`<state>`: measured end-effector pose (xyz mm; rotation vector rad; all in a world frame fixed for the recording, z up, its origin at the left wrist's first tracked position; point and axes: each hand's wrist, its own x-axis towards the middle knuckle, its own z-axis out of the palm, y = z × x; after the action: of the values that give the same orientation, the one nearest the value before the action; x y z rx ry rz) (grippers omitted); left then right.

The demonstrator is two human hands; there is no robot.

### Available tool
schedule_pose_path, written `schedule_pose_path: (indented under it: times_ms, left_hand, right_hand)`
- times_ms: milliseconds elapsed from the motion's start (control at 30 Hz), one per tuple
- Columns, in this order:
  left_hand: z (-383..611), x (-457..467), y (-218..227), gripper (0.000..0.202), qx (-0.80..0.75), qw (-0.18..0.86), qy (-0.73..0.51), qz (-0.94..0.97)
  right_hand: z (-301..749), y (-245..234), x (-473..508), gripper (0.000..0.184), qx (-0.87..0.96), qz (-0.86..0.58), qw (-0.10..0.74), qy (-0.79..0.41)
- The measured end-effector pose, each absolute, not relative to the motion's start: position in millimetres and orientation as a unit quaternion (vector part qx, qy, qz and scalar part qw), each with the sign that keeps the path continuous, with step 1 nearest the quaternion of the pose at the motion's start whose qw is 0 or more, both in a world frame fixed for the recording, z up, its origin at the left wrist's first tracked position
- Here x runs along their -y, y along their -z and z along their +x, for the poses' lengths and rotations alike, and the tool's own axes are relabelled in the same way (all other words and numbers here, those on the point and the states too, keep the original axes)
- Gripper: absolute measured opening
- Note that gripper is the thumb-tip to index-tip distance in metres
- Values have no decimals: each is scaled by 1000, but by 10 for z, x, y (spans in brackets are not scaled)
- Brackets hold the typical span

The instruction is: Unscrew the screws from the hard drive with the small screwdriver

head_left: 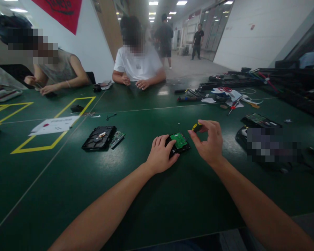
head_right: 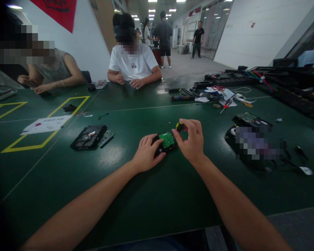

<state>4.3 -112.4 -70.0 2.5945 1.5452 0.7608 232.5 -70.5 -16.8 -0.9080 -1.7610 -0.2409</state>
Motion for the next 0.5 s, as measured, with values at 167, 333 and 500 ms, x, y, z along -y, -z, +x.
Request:
schedule_pose_path:
  times_ms: [167,333,500]
  left_hand:
    - [40,1120,693,59,-497,16,-244,833]
    - [44,1117,693,60,-500,15,-244,831]
    - [47,1118,688,60,-500,22,-244,830]
  right_hand:
    - [2330,220,686,47,742,-386,542,78]
    - [2313,267,678,52,752,-385,533,51]
    - [2314,223,694,49,743,-387,538,98]
